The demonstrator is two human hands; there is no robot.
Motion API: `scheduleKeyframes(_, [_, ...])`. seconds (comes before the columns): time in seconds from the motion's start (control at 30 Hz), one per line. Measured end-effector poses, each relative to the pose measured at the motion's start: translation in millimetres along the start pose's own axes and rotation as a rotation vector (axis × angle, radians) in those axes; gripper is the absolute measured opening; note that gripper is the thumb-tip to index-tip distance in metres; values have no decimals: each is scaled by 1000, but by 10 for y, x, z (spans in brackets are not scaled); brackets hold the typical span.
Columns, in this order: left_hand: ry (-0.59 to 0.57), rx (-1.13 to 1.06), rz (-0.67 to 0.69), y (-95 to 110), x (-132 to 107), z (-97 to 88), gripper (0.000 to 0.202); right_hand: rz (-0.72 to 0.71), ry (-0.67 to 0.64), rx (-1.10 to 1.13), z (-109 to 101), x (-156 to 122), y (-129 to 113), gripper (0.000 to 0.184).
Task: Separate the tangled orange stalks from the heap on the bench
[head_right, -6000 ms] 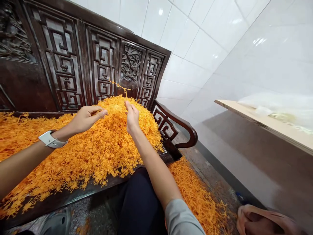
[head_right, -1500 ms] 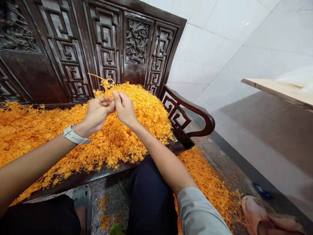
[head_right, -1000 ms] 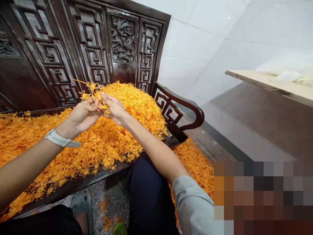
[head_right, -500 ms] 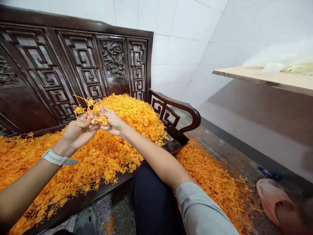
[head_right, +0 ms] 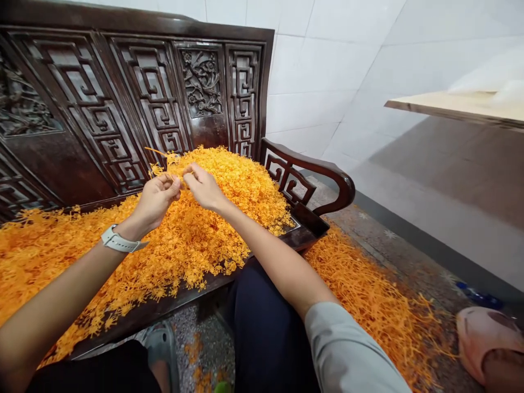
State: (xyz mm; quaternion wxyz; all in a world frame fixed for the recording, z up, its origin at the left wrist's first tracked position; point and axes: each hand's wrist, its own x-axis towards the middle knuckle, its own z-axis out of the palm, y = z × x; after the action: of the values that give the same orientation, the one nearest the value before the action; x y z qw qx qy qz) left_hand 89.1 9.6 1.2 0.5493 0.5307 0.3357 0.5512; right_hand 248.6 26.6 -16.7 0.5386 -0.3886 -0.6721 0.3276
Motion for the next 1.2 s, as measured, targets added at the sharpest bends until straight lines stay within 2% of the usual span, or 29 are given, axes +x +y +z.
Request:
scheduleKeyframes(0.07, [10, -114, -68, -5, -16, 18, 20, 16, 13, -28, 7, 7, 27, 8])
scheduleKeyframes(0.2, [18, -391, -231, -5, -22, 45, 17, 11, 4, 56, 59, 38, 39, 16])
scheduleKeyframes(0.33, [37, -601, -227, 20, -43, 39, 26, 90, -123, 265, 68, 46, -16, 22])
scheduleKeyframes(0.43, [22, -572, -215, 44, -72, 9, 27, 57, -151, 311, 77, 40, -16, 37])
scheduleKeyframes(0.53, [20, -501, -208, 43, -104, -12, 20, 70, -102, 303, 118, 23, 14, 50])
scheduleKeyframes(0.63, [36, -479, -216, 15, -135, -18, 14, 64, -83, 225, 140, -5, 1, 52])
scheduleKeyframes(0.73, [36, -487, -237, -7, -153, -33, 16, 41, -163, 114, 118, -29, -61, 46])
scheduleKeyframes(0.83, [53, -489, -250, 10, -155, -59, 20, 93, -297, 102, 100, -33, -102, 44])
scheduleKeyframes(0.97, [38, -477, -238, 105, -142, -84, 26, 83, -355, 72, 135, -27, -107, 60])
scheduleKeyframes(1.03, [28, -434, -268, 166, -133, -102, 30, 134, -351, 151, 164, -39, -131, 58])
scheduleKeyframes(1.2, [-10, -435, -323, 290, -114, -172, 32, 338, -426, 603, 239, -111, -261, 36])
